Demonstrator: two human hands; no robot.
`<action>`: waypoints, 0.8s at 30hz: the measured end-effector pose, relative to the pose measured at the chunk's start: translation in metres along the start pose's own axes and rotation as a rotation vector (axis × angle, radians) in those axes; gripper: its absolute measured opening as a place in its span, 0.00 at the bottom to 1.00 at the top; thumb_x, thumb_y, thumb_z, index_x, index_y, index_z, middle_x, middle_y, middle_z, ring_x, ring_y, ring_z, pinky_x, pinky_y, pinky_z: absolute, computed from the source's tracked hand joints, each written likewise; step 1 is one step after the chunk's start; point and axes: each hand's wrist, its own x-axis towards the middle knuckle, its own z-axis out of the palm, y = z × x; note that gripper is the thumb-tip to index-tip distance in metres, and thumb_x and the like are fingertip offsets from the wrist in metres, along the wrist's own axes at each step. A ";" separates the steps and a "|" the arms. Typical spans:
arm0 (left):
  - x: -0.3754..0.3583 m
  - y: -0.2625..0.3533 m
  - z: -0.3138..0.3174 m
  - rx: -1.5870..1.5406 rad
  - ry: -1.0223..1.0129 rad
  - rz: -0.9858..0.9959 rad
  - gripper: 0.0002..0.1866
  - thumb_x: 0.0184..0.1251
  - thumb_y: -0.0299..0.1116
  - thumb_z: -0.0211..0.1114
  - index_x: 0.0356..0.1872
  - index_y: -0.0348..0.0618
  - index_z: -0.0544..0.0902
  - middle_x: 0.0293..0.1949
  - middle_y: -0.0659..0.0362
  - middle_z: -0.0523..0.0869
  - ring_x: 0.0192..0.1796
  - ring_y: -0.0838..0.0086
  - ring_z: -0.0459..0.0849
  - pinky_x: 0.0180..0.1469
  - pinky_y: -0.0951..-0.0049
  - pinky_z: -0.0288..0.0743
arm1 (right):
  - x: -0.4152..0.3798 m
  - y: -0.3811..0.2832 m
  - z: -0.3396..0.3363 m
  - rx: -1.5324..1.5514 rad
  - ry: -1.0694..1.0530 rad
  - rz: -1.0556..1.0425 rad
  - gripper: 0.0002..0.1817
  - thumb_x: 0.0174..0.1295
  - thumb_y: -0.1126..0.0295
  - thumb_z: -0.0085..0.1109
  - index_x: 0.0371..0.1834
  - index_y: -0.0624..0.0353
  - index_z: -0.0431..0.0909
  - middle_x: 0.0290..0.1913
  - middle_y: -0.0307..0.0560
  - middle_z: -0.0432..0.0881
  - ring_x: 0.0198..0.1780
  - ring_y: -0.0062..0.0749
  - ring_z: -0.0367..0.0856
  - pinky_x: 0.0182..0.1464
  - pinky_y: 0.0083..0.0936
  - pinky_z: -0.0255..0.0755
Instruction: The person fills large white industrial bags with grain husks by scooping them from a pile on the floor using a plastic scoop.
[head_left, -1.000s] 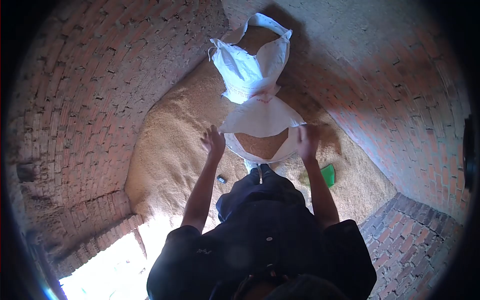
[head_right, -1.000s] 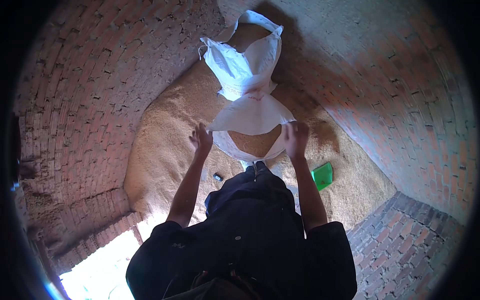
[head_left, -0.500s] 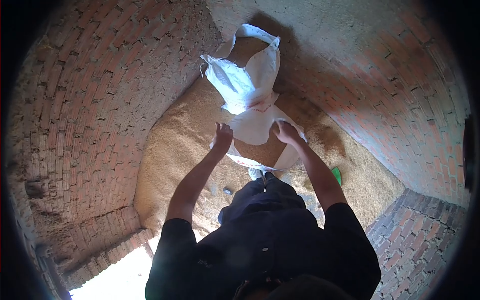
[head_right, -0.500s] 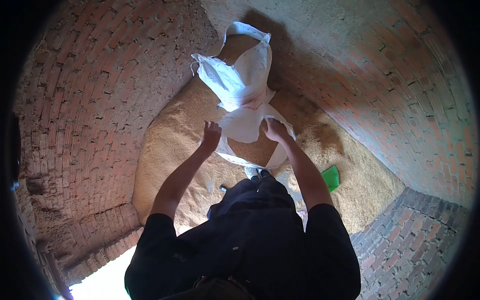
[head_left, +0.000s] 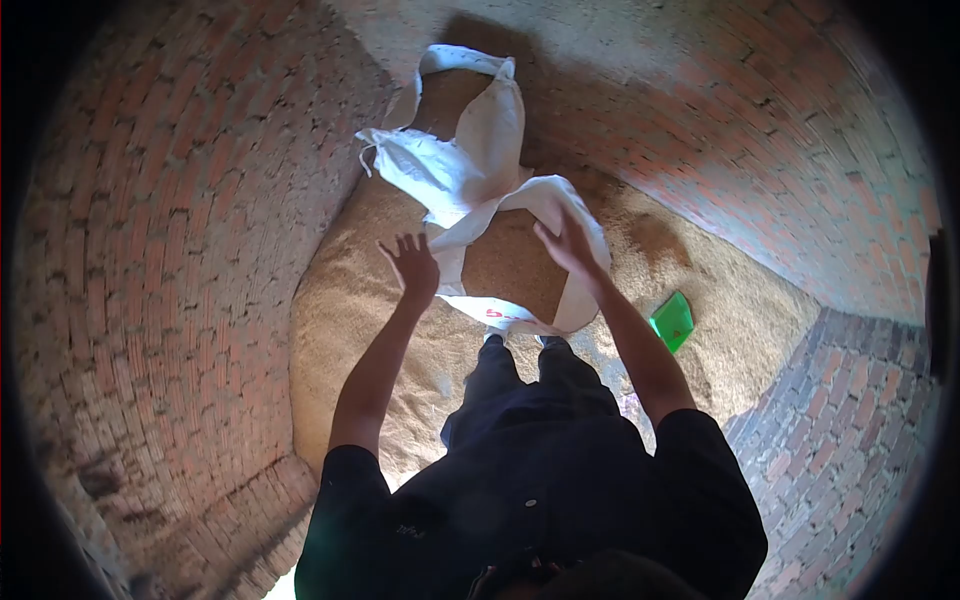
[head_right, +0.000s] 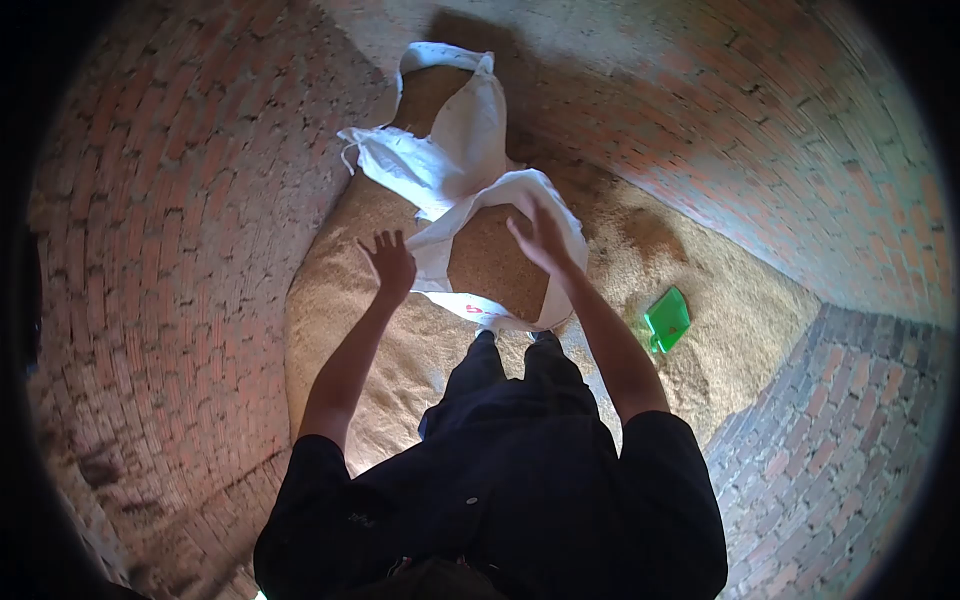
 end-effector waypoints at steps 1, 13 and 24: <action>0.003 0.010 -0.006 -0.006 0.012 0.028 0.29 0.56 0.40 0.60 0.61 0.44 0.68 0.56 0.45 0.73 0.64 0.53 0.66 0.66 0.30 0.36 | -0.015 -0.016 -0.004 0.121 -0.092 -0.050 0.27 0.61 0.61 0.59 0.60 0.65 0.67 0.56 0.58 0.75 0.59 0.46 0.74 0.60 0.35 0.66; 0.072 0.039 0.006 -0.178 0.265 0.207 0.11 0.60 0.39 0.55 0.31 0.45 0.82 0.44 0.53 0.78 0.57 0.58 0.71 0.65 0.33 0.41 | -0.130 -0.030 0.052 -0.543 -0.439 -0.012 0.09 0.49 0.65 0.61 0.27 0.59 0.83 0.31 0.56 0.81 0.38 0.50 0.81 0.42 0.42 0.73; 0.054 0.070 -0.038 -0.598 0.250 0.175 0.35 0.57 0.50 0.63 0.63 0.44 0.64 0.58 0.51 0.71 0.64 0.55 0.64 0.62 0.41 0.55 | -0.158 -0.085 -0.031 -0.303 0.659 0.047 0.10 0.50 0.82 0.57 0.37 0.61 0.75 0.48 0.51 0.76 0.49 0.46 0.76 0.48 0.39 0.73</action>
